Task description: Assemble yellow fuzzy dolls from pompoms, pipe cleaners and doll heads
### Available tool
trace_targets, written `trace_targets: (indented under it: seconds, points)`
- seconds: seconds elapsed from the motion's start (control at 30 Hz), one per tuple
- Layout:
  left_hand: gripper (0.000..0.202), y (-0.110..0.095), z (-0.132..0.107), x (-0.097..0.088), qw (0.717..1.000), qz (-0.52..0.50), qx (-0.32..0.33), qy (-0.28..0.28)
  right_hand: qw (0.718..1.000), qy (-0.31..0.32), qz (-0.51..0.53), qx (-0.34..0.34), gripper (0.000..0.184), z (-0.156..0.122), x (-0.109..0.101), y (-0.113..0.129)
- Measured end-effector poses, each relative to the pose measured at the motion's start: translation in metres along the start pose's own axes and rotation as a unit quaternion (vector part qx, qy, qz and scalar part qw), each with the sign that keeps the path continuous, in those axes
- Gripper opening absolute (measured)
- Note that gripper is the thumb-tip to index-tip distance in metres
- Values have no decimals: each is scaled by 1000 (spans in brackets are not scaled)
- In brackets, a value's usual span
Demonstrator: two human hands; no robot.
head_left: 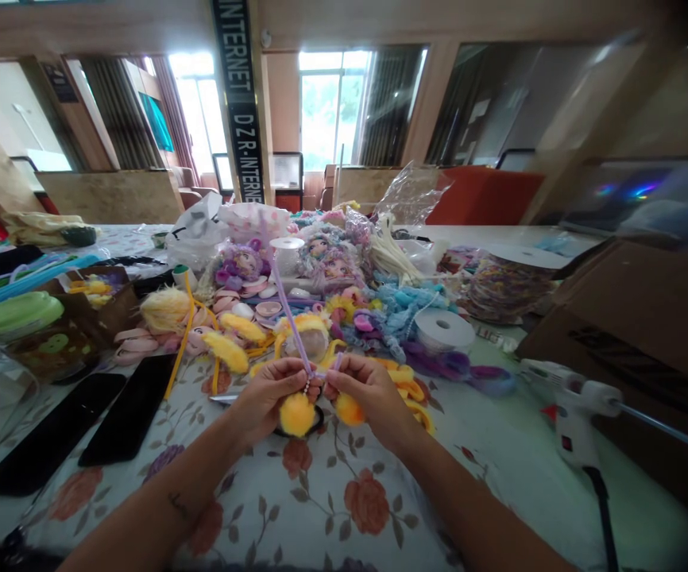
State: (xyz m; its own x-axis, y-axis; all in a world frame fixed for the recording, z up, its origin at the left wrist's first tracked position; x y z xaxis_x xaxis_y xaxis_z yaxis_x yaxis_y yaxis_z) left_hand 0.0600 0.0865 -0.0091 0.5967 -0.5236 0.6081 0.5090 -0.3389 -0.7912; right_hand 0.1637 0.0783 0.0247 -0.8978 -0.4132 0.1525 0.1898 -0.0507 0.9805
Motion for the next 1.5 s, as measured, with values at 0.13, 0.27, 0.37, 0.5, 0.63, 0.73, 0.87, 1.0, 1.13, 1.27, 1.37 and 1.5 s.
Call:
trace_targets:
  seconds: [0.13, 0.27, 0.37, 0.5, 0.63, 0.73, 0.87, 1.0, 1.13, 1.27, 1.37, 1.5]
  points:
    - [18, 2, 0, -2, 1000, 2, -8, 3, 1000, 20, -16, -11, 21, -1, 7, 7]
    - [19, 10, 0, -1, 999, 15, -28, 8, 999, 27, -17, -2, 19, -1, 9, 2]
    - [21, 14, 0, -2, 999, 19, -45, 5, 1000, 20, -22, 6, 21, -1, 6, -2]
    - [21, 11, 0, -3, 999, 30, -28, -7, 1000, 17, -22, 8, 21, 0, 5, -4]
    - [22, 12, -1, -2, 1000, 18, -14, -11, 1000, 25, -9, 14, 21, 0, 6, -7]
    - [22, 14, -1, -2, 1000, 11, -8, -17, 1000, 22, 4, 9, 21, 0, 5, -9]
    - [19, 13, 0, 0, 1000, 15, -7, -10, 1000, 14, 23, 12, 20, -1, 4, -10]
    - [21, 11, 0, -4, 999, 32, -9, -25, 999, -3, 33, 9, 21, -1, 2, -11]
    - [22, 17, -1, -7, 998, 49, -41, -27, 999, -17, 39, 12, 22, 0, 1, -15]
    - [23, 17, -1, -6, 996, 75, -42, -13, 999, -25, 33, 13, 23, -1, 0, -16]
    - [24, 16, 0, -5, 995, 92, -29, -7, 999, -30, 27, 12, 22, -2, -1, -15]
    - [21, 15, 0, -3, 994, 109, -12, -8, 999, -26, 19, 15, 22, -3, -1, -13]
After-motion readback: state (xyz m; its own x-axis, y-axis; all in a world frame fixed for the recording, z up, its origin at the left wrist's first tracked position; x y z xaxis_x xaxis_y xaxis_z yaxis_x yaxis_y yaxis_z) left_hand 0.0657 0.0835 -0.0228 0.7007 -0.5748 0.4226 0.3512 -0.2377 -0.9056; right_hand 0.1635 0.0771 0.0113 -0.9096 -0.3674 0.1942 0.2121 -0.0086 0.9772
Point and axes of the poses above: each hand's wrist, its own z-axis towards the middle knuckle, its own x-axis out of the palm, y = z × x, the point moved 10 cm from there along z, towards the middle knuckle, and after that the axes turned 12 degrees about y, right-handed, at the moved point
